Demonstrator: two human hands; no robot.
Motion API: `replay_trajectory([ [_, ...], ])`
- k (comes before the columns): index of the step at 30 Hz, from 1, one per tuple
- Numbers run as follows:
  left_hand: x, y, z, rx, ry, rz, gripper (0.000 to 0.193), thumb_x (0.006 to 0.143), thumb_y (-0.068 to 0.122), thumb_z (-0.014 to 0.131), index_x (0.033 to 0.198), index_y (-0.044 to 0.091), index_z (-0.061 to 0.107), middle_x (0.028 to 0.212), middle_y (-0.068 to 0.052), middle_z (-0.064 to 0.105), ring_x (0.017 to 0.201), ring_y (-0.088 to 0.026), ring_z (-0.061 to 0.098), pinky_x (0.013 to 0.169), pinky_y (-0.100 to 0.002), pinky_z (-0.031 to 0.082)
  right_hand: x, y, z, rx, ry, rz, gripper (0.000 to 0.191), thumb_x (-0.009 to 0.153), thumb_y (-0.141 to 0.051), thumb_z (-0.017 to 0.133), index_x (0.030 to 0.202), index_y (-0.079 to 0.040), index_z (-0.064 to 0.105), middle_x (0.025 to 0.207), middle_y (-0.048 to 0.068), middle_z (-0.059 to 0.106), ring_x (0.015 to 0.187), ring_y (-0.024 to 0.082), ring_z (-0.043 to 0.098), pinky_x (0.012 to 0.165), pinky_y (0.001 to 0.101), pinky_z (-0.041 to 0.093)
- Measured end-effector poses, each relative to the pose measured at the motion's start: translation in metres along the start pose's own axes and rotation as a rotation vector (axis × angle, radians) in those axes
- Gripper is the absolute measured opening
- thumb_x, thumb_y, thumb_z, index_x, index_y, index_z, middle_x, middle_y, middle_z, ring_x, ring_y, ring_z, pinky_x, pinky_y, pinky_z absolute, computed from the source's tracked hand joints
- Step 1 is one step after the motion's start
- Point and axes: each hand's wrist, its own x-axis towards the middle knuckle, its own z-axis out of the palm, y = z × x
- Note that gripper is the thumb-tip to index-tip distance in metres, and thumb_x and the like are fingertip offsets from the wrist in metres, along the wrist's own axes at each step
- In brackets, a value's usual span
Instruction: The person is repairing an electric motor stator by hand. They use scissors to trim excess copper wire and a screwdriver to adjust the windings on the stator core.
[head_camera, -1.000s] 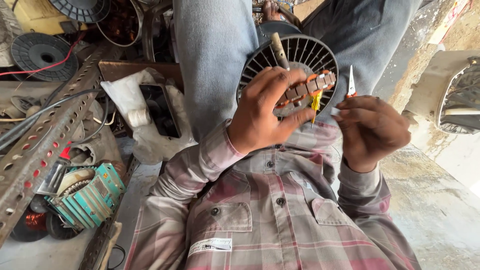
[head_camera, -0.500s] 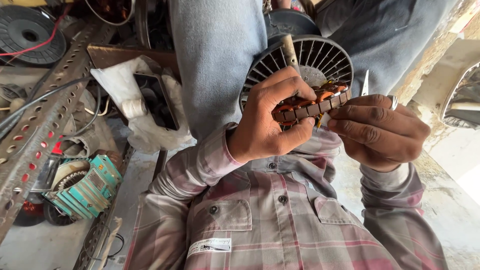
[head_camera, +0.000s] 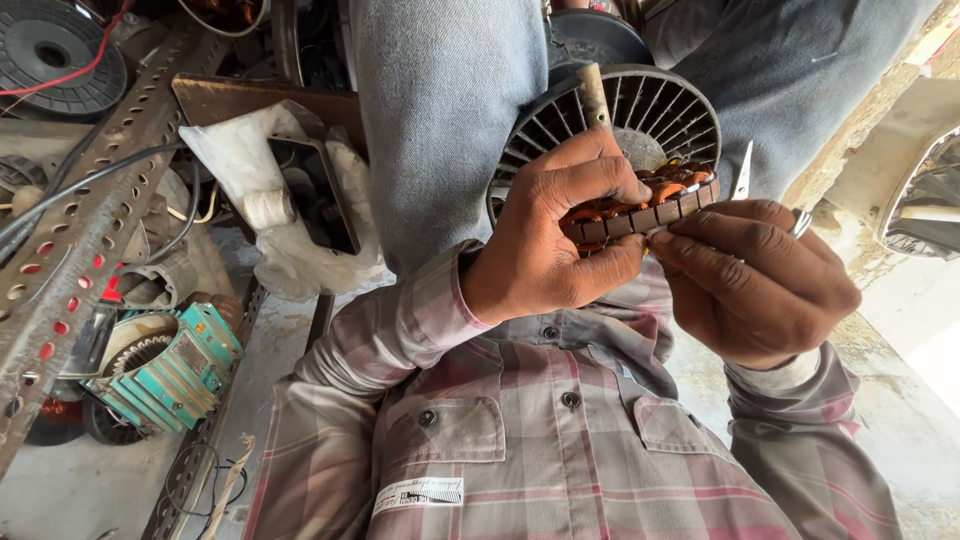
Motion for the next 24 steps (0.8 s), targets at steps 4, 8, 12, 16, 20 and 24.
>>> replay_trajectory([
  [4, 0.001, 0.0, 0.001, 0.084, 0.005, 0.059, 0.02, 0.086, 0.015, 0.068, 0.101, 0.004, 0.061, 0.095, -0.004, 0.054, 0.075, -0.012, 0.056, 0.067, -0.028, 0.047, -0.001, -0.004, -0.005, -0.002, -0.045, 0.09, 0.01, 0.078, 0.005, 0.085, 0.083, 0.002, 0.077, 0.075, 0.016, 0.072, 0.068, 0.025, 0.072, 0.054, 0.0274, 0.053],
  [8, -0.007, 0.009, -0.001, 0.222, 0.023, 0.089, 0.035, 0.09, 0.034, 0.068, 0.109, 0.005, 0.062, 0.1, -0.006, 0.058, 0.08, -0.017, 0.058, 0.078, -0.034, 0.039, -0.008, 0.017, -0.003, 0.283, 0.069, 0.088, 0.016, 0.074, -0.006, 0.085, 0.082, 0.003, 0.075, 0.08, 0.014, 0.071, 0.081, 0.025, 0.072, 0.071, 0.0353, 0.057],
  [12, -0.021, 0.018, 0.01, 0.368, 0.092, 0.102, 0.037, 0.096, 0.042, 0.069, 0.111, 0.009, 0.063, 0.108, -0.006, 0.064, 0.084, -0.018, 0.059, 0.089, -0.035, 0.034, -0.04, 0.014, 0.004, 0.519, 0.192, 0.305, 0.029, 0.078, -0.017, 0.084, 0.091, 0.003, 0.067, 0.091, 0.018, 0.069, 0.099, 0.032, 0.071, 0.089, 0.0432, 0.06],
  [16, -0.028, 0.024, 0.02, 0.397, 0.126, 0.126, 0.034, 0.097, 0.04, 0.073, 0.106, 0.009, 0.065, 0.102, -0.003, 0.067, 0.088, -0.018, 0.062, 0.087, -0.039, 0.035, -0.059, 0.02, 0.005, 0.669, 0.133, 0.217, 0.047, 0.079, -0.014, 0.086, 0.107, 0.006, 0.053, 0.097, 0.025, 0.069, 0.103, 0.041, 0.067, 0.094, 0.0522, 0.059],
  [20, -0.03, 0.032, 0.019, 0.458, 0.095, 0.166, 0.029, 0.099, 0.035, 0.078, 0.107, 0.01, 0.069, 0.102, -0.001, 0.067, 0.091, -0.017, 0.064, 0.09, -0.042, 0.036, -0.057, 0.009, 0.007, 0.699, 0.249, 0.207, 0.051, 0.08, -0.012, 0.085, 0.109, 0.0, 0.045, 0.096, 0.02, 0.067, 0.099, 0.036, 0.068, 0.091, 0.0468, 0.062],
  [24, -0.028, 0.038, 0.019, 0.412, 0.071, 0.171, 0.021, 0.101, 0.033, 0.08, 0.106, 0.015, 0.069, 0.103, 0.001, 0.066, 0.091, -0.015, 0.063, 0.088, -0.04, 0.037, -0.053, -0.004, 0.002, 0.656, 0.276, 0.258, 0.052, 0.081, -0.011, 0.084, 0.106, -0.003, 0.039, 0.091, 0.019, 0.065, 0.092, 0.032, 0.069, 0.086, 0.0437, 0.061],
])
